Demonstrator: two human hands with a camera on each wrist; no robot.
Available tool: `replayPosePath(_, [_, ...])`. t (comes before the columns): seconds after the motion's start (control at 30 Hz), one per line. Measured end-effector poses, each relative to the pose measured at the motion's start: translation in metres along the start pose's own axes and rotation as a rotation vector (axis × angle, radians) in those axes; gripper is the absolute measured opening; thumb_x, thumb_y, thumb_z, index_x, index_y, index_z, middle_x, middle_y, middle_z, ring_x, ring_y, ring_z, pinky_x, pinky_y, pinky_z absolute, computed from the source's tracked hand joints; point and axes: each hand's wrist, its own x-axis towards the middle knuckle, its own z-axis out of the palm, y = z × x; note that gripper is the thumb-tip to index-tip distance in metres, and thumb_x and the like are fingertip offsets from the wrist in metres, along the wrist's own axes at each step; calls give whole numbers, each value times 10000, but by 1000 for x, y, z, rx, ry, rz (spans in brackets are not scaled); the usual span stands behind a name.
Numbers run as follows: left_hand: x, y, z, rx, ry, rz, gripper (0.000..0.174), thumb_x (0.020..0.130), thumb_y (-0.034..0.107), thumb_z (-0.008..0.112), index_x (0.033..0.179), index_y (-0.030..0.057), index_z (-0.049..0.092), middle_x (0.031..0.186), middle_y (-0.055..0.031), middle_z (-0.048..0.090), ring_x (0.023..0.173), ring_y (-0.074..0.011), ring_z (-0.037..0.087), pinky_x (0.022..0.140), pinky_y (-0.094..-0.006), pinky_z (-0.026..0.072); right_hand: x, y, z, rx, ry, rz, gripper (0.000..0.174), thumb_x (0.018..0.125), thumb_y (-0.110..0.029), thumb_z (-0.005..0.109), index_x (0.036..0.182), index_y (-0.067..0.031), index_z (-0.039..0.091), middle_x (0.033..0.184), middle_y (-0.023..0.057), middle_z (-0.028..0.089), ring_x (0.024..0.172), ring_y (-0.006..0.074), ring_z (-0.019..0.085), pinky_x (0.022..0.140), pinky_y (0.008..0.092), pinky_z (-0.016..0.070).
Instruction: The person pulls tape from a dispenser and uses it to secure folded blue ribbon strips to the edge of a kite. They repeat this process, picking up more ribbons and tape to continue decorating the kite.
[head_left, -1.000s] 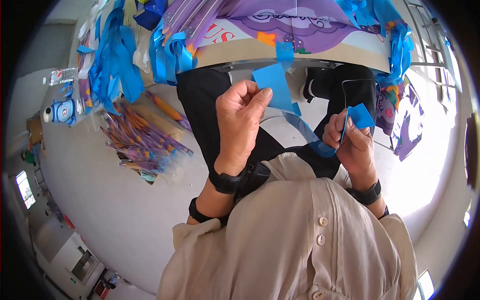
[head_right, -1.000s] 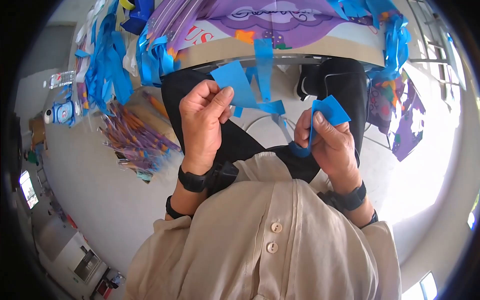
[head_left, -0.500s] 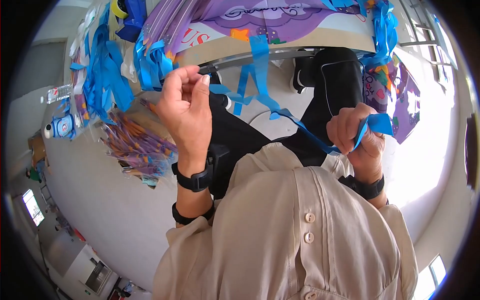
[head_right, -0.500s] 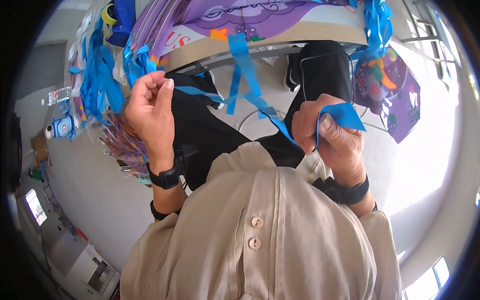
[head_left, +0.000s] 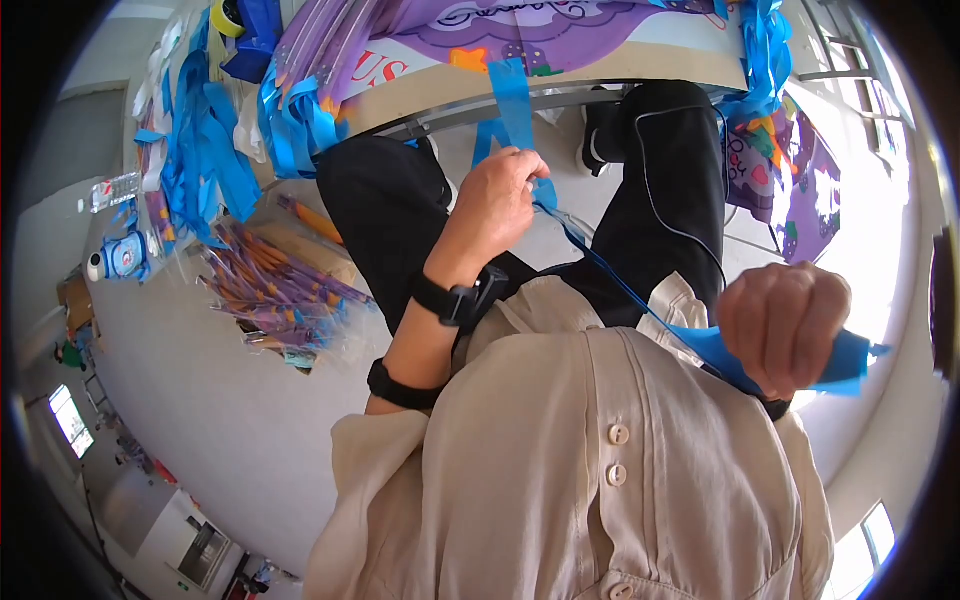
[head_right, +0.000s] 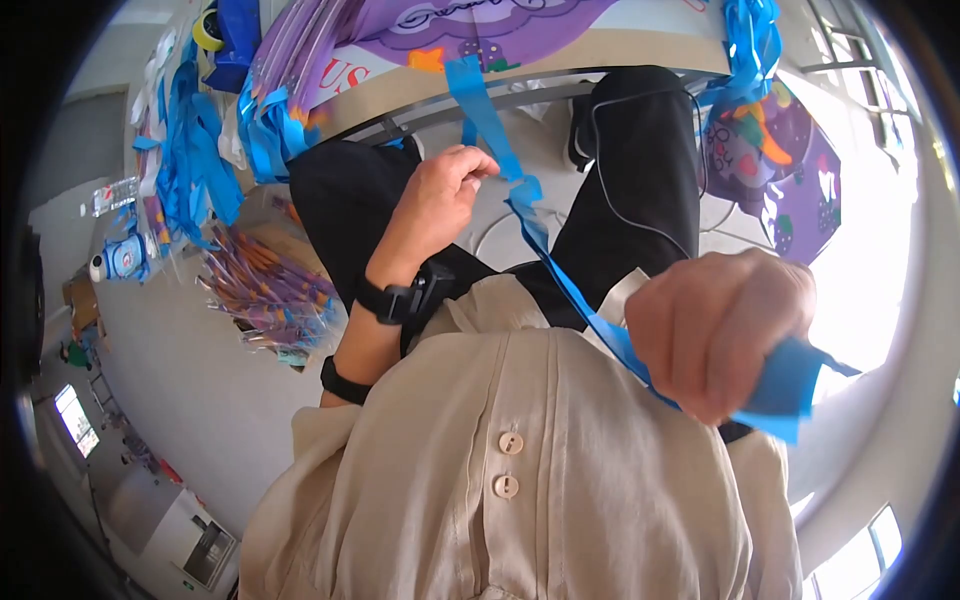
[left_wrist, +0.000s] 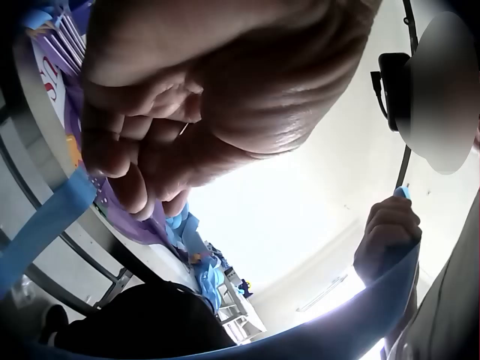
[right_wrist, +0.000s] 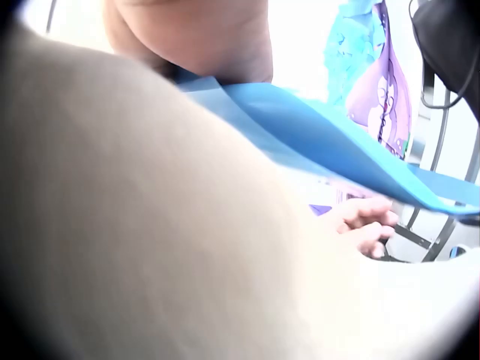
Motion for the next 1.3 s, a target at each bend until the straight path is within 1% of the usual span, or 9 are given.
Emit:
replayPosePath(0.07, [13,-20,15,1,-126,-61,171,764,-50,483,879,1,598,906,-169,612,891,-343,580,772,-408,461,9,-22,11,-99,-55,85,253,784,-242,714,870,-26,615,731,118,630,582,219,612,484,288,455])
replayPosePath(0.43, [56,-114,103,2,-597,-77,577,690,-146,422,1173,122,587,1110,-177,602,1083,-369,518,921,-364,405,5,-59,61,169,172,-229,198,860,-181,585,760,-12,616,687,123,621,550,210,607,521,244,487])
replayPosePath(0.5, [59,-118,109,98,-866,-186,629,707,-157,401,1223,163,563,1112,-164,612,1044,-320,577,822,-344,467,14,-60,63,234,247,-293,257,892,-197,542,726,-13,613,682,117,618,550,207,603,540,231,495])
replayPosePath(0.53, [65,-73,89,171,-1078,-438,680,718,-164,387,1271,206,530,1082,-137,631,999,-251,624,684,-304,502,26,-57,60,263,220,-378,169,840,-101,520,695,-22,554,617,84,534,485,161,503,468,231,383])
replayPosePath(0.63, [59,-96,116,5,-1165,-470,703,705,-153,434,1301,212,503,1018,-113,649,855,-196,657,579,-265,488,34,-55,55,315,199,-465,139,790,-13,501,654,-37,496,550,47,451,418,108,403,395,227,273])
replayPosePath(0.7, [59,-100,123,-142,-1142,-487,578,687,-113,529,1200,146,583,920,-90,659,766,-208,635,623,-288,490,36,-54,55,340,206,-468,149,791,-22,505,644,-43,498,549,42,451,415,99,402,394,223,275])
replayPosePath(0.77, [59,-98,125,-17,-1080,-33,403,694,-47,610,1061,112,651,912,-92,669,789,-218,639,654,-313,484,34,-55,52,334,217,-460,161,805,-42,507,645,-50,497,555,37,453,430,102,410,414,224,289])
replayPosePath(0.87, [62,-95,107,-5,-1103,-55,112,705,44,646,809,8,625,782,-97,623,752,-221,604,686,-326,469,28,-63,50,300,269,-451,181,825,-73,511,645,-61,497,563,31,456,453,107,423,443,225,309])
replayPosePath(1.3, [66,-82,67,433,-854,-258,157,665,64,567,791,4,640,776,-171,636,749,-272,621,645,-353,467,-132,-191,32,34,1070,-557,232,898,-134,513,683,-49,513,597,69,480,540,169,481,581,243,405])
